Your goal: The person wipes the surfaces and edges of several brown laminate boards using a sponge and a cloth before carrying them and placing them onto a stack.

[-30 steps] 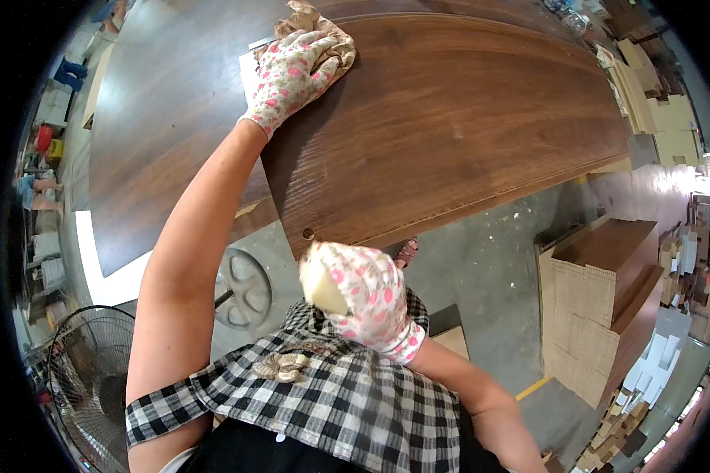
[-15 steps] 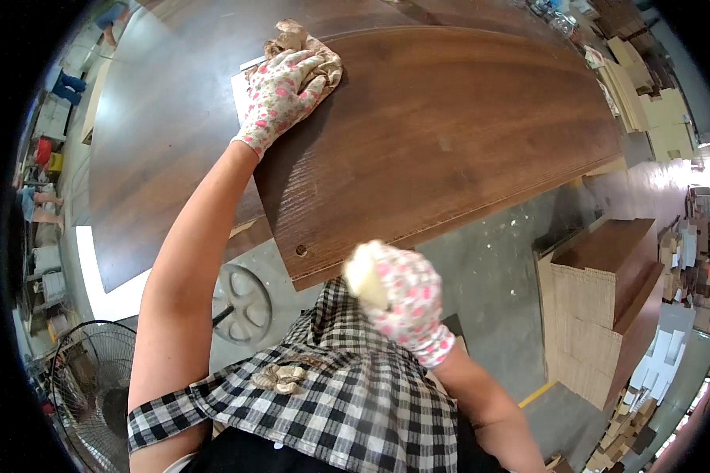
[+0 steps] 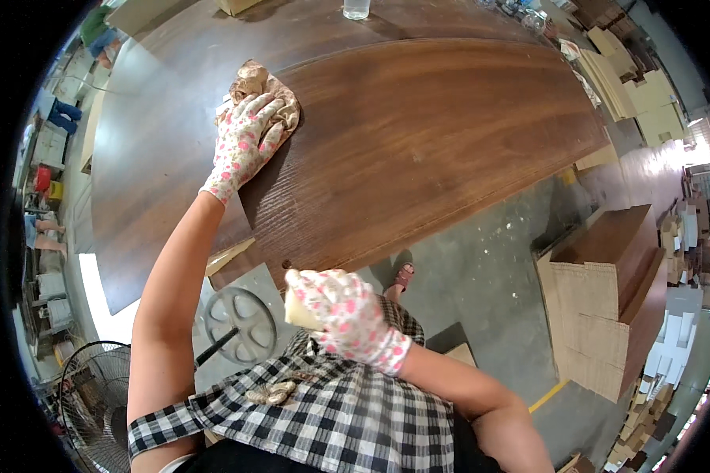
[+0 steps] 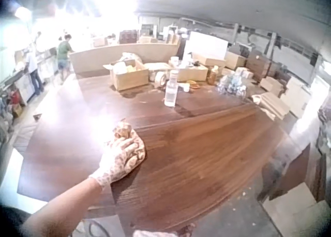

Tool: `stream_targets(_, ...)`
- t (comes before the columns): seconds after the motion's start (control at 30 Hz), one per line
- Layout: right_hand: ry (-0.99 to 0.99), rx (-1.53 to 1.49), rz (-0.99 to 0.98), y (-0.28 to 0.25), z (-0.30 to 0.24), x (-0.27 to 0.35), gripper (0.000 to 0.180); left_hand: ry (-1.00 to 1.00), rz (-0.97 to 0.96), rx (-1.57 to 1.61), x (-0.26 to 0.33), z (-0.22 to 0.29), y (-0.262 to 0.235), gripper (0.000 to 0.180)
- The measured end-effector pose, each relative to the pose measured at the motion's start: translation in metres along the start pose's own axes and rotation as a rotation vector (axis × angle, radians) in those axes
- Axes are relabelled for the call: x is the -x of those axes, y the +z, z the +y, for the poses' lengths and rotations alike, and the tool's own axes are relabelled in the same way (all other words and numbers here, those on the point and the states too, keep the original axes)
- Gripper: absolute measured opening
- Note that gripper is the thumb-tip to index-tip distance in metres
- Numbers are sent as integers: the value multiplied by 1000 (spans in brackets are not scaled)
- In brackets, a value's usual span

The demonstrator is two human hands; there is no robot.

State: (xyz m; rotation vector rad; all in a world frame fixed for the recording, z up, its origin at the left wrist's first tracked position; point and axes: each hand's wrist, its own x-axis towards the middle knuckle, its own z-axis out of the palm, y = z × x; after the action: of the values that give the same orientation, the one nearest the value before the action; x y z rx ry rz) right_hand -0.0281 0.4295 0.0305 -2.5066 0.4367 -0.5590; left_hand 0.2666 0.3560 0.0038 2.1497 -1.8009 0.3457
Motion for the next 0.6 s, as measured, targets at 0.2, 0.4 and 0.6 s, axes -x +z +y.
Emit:
stream_targets(0.2, -218, -333, -166, 23, -9, -6, 65, -7, 20, 63, -1, -2, 2, 39)
stream_targets(0.4, -66, -110, 22, -8, 6, -7, 67, -10, 76, 66, -6, -4, 5, 39)
stream_targets(0.6, -179, -390, 13, 0, 17, -11, 62, -41, 78, 93, -12, 1, 11, 42)
